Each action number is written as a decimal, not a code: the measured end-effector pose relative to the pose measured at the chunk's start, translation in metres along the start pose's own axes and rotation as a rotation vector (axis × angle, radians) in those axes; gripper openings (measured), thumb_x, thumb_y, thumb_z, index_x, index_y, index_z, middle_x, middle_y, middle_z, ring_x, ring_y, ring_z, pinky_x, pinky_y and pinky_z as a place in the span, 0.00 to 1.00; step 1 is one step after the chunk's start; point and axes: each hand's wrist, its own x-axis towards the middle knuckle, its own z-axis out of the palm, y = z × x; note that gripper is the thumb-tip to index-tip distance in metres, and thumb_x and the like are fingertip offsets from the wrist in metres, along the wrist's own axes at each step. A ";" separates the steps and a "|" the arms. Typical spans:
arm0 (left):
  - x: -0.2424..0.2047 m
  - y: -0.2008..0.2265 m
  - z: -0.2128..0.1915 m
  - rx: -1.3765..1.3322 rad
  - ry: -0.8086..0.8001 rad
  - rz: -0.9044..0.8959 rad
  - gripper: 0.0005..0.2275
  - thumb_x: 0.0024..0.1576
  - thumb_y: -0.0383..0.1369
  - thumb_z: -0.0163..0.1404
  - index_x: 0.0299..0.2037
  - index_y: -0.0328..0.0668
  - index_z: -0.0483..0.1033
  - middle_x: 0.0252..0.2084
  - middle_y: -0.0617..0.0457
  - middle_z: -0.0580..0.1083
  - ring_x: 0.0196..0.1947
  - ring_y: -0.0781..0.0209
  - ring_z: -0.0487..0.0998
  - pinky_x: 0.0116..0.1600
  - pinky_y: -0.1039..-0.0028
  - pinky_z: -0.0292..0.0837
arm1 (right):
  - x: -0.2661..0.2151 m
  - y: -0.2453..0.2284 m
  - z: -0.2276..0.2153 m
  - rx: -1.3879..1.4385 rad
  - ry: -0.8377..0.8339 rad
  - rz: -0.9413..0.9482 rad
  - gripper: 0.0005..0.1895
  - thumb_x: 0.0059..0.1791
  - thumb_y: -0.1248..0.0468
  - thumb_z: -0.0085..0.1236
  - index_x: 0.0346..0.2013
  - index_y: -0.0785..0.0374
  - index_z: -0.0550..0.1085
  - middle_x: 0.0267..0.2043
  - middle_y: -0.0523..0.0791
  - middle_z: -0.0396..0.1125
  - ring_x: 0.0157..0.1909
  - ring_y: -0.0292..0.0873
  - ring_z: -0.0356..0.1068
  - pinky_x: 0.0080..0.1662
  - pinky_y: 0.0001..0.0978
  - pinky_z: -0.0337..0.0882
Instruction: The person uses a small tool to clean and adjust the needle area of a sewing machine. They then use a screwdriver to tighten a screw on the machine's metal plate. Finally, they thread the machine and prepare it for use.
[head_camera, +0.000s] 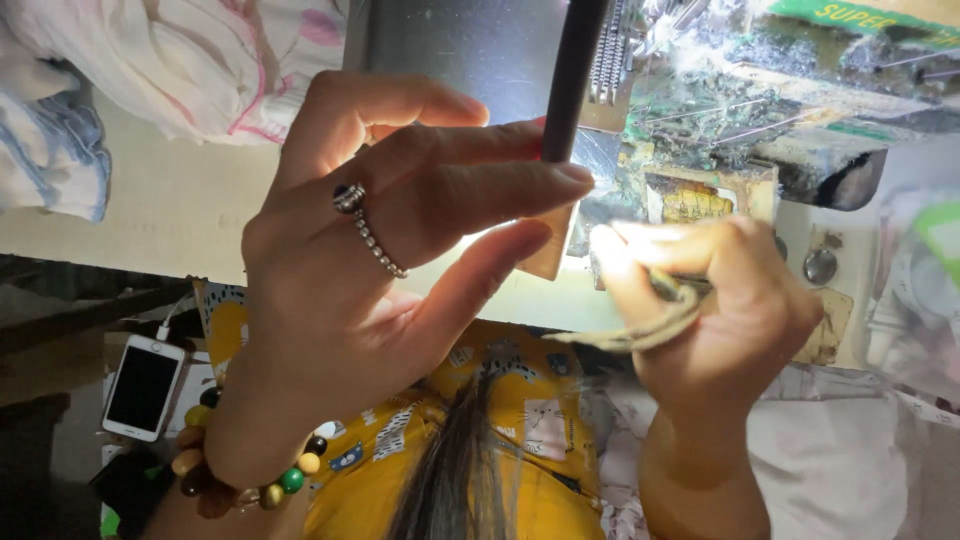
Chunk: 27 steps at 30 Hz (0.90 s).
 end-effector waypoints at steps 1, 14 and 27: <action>0.000 0.000 0.000 0.001 0.000 0.000 0.08 0.67 0.24 0.63 0.52 0.42 0.80 0.53 0.49 0.82 0.58 0.45 0.75 0.65 0.61 0.76 | -0.002 -0.008 0.000 0.001 0.001 0.000 0.13 0.52 0.65 0.69 0.30 0.68 0.74 0.30 0.47 0.64 0.29 0.44 0.60 0.33 0.38 0.57; 0.005 0.009 -0.001 -0.044 -0.006 -0.016 0.06 0.66 0.22 0.59 0.51 0.36 0.80 0.49 0.53 0.82 0.60 0.49 0.76 0.64 0.65 0.79 | -0.046 -0.024 0.013 0.099 0.012 -0.235 0.13 0.48 0.69 0.73 0.35 0.62 0.72 0.29 0.43 0.71 0.27 0.42 0.64 0.35 0.34 0.63; 0.007 0.008 -0.002 0.013 -0.023 -0.023 0.08 0.65 0.22 0.61 0.51 0.41 0.80 0.48 0.52 0.83 0.57 0.45 0.82 0.63 0.63 0.76 | -0.070 0.026 -0.004 0.545 0.035 -0.192 0.07 0.49 0.71 0.60 0.40 0.64 0.73 0.38 0.44 0.76 0.26 0.27 0.71 0.28 0.20 0.71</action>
